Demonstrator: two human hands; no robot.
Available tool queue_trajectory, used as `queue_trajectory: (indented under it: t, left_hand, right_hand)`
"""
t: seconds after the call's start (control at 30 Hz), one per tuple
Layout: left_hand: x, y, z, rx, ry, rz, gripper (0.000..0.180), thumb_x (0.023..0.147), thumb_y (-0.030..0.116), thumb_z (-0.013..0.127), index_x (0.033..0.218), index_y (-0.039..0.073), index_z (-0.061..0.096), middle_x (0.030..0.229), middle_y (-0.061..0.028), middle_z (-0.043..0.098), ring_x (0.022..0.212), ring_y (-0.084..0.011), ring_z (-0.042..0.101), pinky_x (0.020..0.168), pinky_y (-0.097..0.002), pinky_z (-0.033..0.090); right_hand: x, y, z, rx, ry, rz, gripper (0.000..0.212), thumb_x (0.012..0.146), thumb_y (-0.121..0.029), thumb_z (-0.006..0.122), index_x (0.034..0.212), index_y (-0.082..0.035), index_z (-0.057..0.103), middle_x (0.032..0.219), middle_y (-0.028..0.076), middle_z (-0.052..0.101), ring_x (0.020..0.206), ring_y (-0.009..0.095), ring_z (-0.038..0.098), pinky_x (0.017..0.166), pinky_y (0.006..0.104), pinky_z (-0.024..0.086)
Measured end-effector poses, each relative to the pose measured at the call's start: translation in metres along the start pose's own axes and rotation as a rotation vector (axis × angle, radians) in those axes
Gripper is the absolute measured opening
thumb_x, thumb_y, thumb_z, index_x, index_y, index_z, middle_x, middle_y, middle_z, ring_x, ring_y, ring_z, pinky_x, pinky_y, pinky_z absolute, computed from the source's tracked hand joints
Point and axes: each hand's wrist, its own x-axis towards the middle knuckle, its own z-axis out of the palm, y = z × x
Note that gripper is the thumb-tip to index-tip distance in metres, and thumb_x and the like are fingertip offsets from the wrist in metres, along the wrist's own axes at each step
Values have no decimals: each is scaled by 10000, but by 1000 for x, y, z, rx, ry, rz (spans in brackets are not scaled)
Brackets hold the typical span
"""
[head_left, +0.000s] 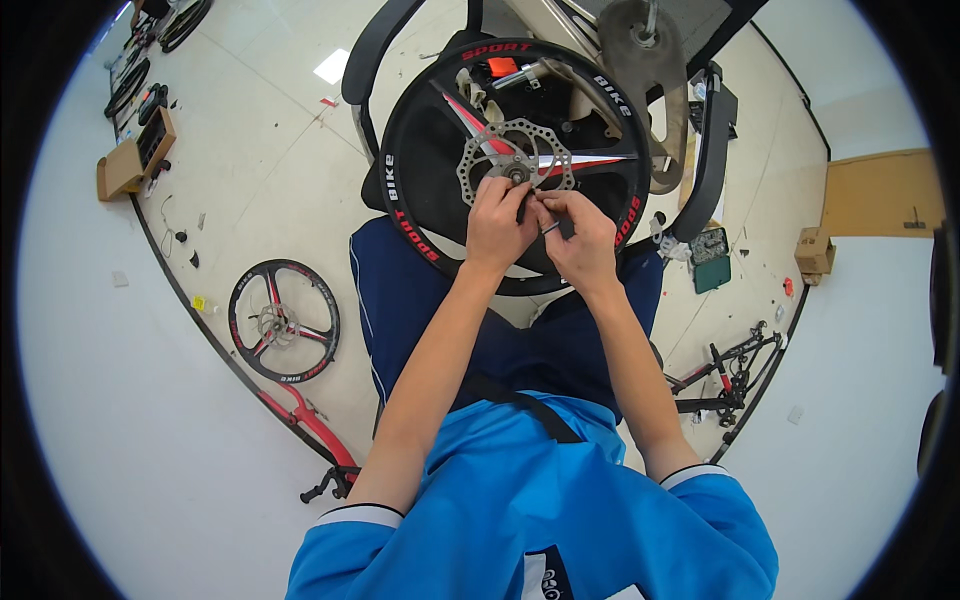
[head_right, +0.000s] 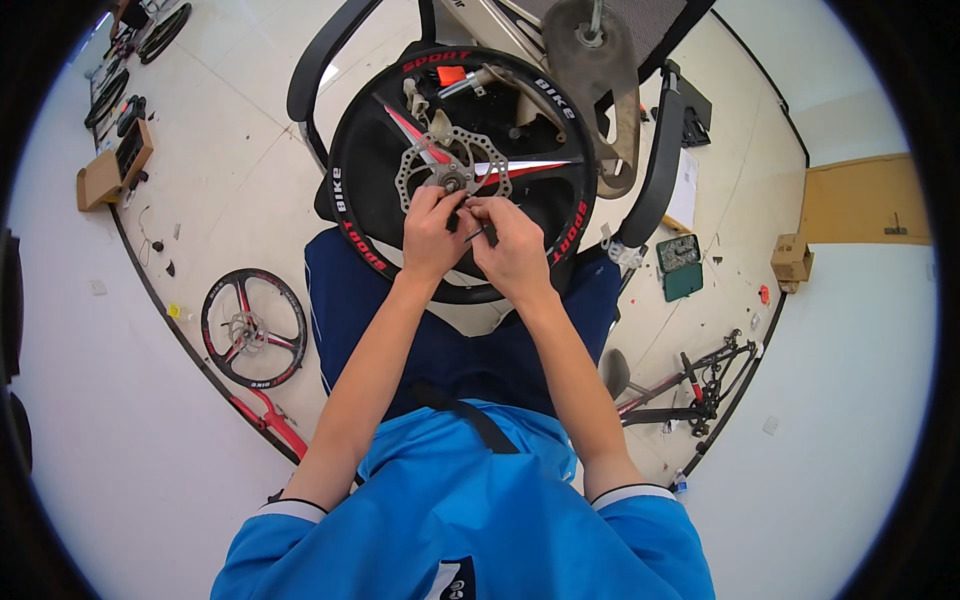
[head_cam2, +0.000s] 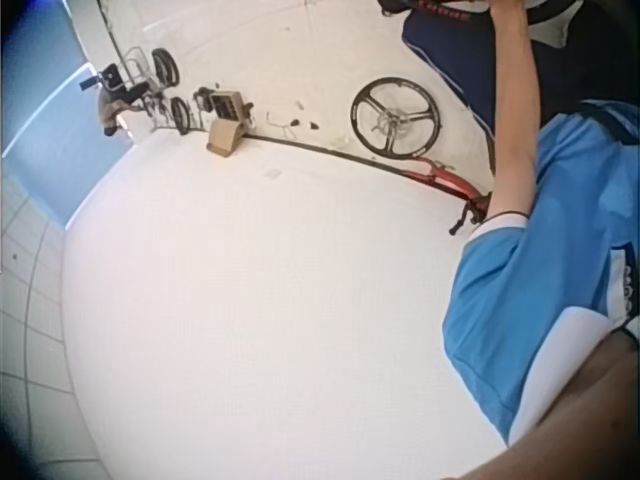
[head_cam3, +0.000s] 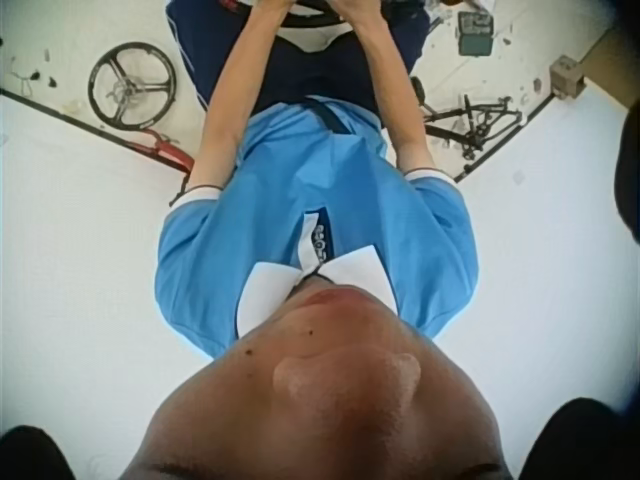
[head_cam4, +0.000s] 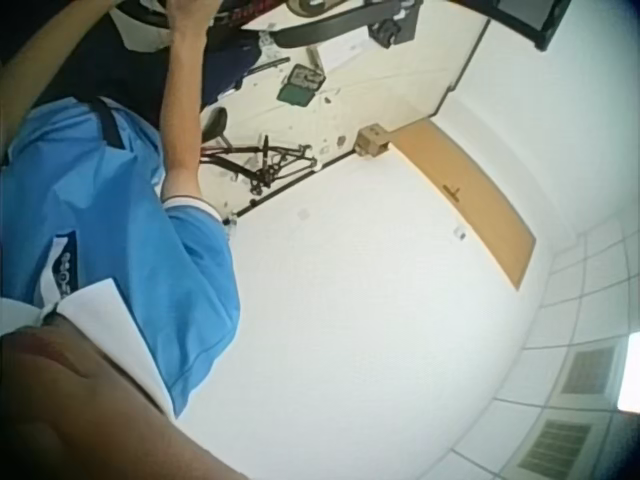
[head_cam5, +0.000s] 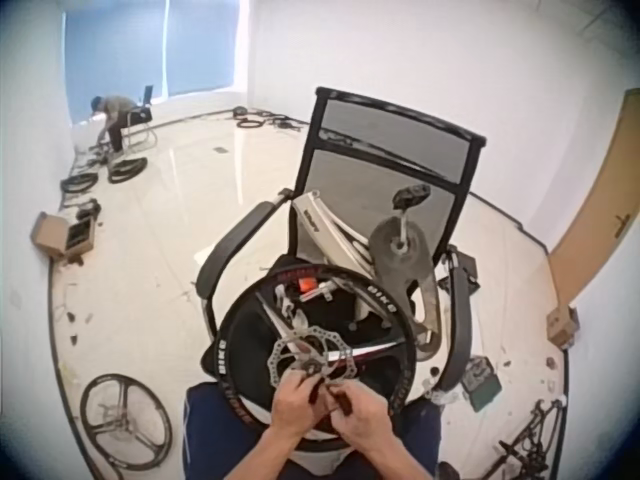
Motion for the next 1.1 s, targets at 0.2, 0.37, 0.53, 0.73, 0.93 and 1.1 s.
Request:
queue_trajectory:
  t: [0.2,0.37,0.53,0.73,0.93,1.1]
  left_hand:
    - [-5,-1,5,16,63,45,345,705,-34,736,1049,-19,743,903,-120,634,843,-322,616,721,-402,534]
    - [-4,-5,6,-28,55,46,341,732,-57,729,1071,-26,731,891,-116,614,839,-320,592,716,-399,523]
    - [-6,-3,7,-32,79,22,291,751,-39,751,1038,5,757,875,-114,614,817,-312,605,694,-391,520]
    - [-8,-6,14,-29,191,-28,192,759,-21,778,944,24,753,887,-110,642,795,-297,636,679,-378,534]
    - [-9,-7,13,-53,163,16,211,750,-37,768,956,0,740,893,-114,647,815,-308,632,692,-380,530]
    - [-8,-7,12,-75,160,8,228,747,-47,761,971,-7,741,900,-116,651,820,-308,633,689,-375,528]
  right_hand:
    - [8,-1,-3,-6,-26,20,113,877,-12,739,933,17,645,891,148,694,767,287,706,680,343,569]
    - [11,4,-1,-108,-38,-59,145,878,-66,752,920,-1,630,831,136,652,684,305,663,603,367,531]
    - [16,4,1,-153,-31,-72,191,892,-100,758,869,-1,596,776,122,611,617,282,613,554,365,494]
    - [16,9,3,-141,-1,-88,216,891,-94,765,843,20,588,758,121,608,608,253,607,547,341,489]
    - [15,8,5,-91,18,-82,154,889,-68,757,996,14,683,845,127,682,673,264,665,597,327,531]
    - [9,16,5,-69,7,-120,197,884,-30,744,1076,-4,710,909,135,718,750,284,711,649,325,564]
